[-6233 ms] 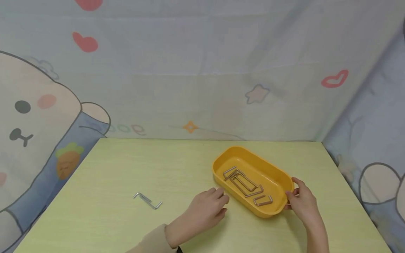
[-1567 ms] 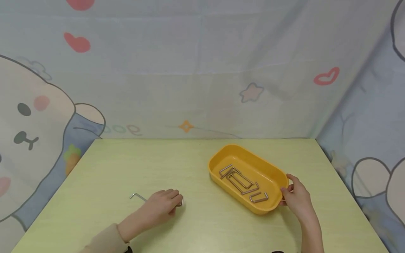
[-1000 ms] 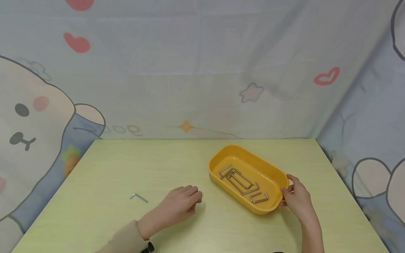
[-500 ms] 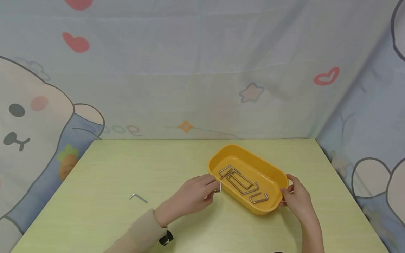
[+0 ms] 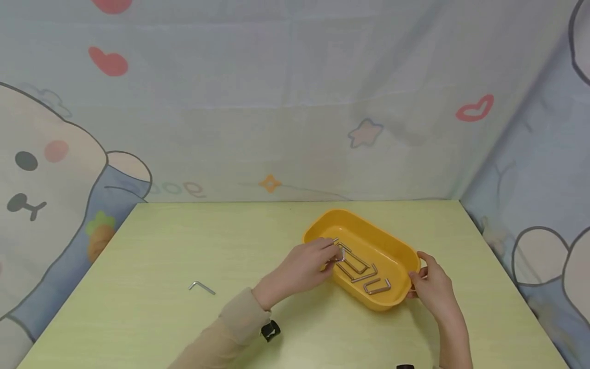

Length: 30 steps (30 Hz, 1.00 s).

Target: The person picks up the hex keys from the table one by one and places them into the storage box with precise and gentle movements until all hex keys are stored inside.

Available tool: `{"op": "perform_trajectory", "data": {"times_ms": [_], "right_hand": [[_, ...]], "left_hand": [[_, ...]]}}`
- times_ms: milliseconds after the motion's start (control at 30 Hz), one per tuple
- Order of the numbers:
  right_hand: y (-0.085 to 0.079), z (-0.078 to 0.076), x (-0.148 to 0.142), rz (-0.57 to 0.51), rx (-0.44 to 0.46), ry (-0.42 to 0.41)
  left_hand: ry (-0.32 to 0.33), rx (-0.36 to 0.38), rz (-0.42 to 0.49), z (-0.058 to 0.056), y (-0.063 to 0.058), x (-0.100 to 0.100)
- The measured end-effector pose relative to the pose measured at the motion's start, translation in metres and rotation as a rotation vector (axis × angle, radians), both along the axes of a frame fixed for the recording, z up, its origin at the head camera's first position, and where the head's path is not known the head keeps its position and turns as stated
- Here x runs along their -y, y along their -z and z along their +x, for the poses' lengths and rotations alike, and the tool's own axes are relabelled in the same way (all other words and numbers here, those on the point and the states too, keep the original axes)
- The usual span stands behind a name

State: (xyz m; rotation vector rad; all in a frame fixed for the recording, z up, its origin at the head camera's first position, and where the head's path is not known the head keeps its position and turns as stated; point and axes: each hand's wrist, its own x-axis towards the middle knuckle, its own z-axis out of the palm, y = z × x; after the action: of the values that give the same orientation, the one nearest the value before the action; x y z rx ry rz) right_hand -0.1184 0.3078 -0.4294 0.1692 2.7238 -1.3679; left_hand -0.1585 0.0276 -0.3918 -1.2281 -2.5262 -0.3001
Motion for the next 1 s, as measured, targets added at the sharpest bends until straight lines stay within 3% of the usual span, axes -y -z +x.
{"op": "perform_trajectory", "data": {"times_ms": [300, 500, 733, 1000], "right_hand": [[0.0, 0.001, 0.0, -0.014, 0.001, 0.003], [-0.001, 0.001, 0.0, -0.012, -0.004, -0.003], [-0.001, 0.001, 0.002, -0.012, 0.002, -0.002], [-0.002, 0.002, 0.0, -0.016, 0.003, -0.008]], "left_hand": [[-0.09, 0.159, -0.036, -0.016, 0.0, -0.039], [-0.106, 0.246, -0.033, -0.023, 0.007, -0.056], [-0.137, 0.28, -0.05, -0.026, 0.016, -0.072], [-0.246, 0.385, -0.053, -0.025, 0.027, -0.091]]}}
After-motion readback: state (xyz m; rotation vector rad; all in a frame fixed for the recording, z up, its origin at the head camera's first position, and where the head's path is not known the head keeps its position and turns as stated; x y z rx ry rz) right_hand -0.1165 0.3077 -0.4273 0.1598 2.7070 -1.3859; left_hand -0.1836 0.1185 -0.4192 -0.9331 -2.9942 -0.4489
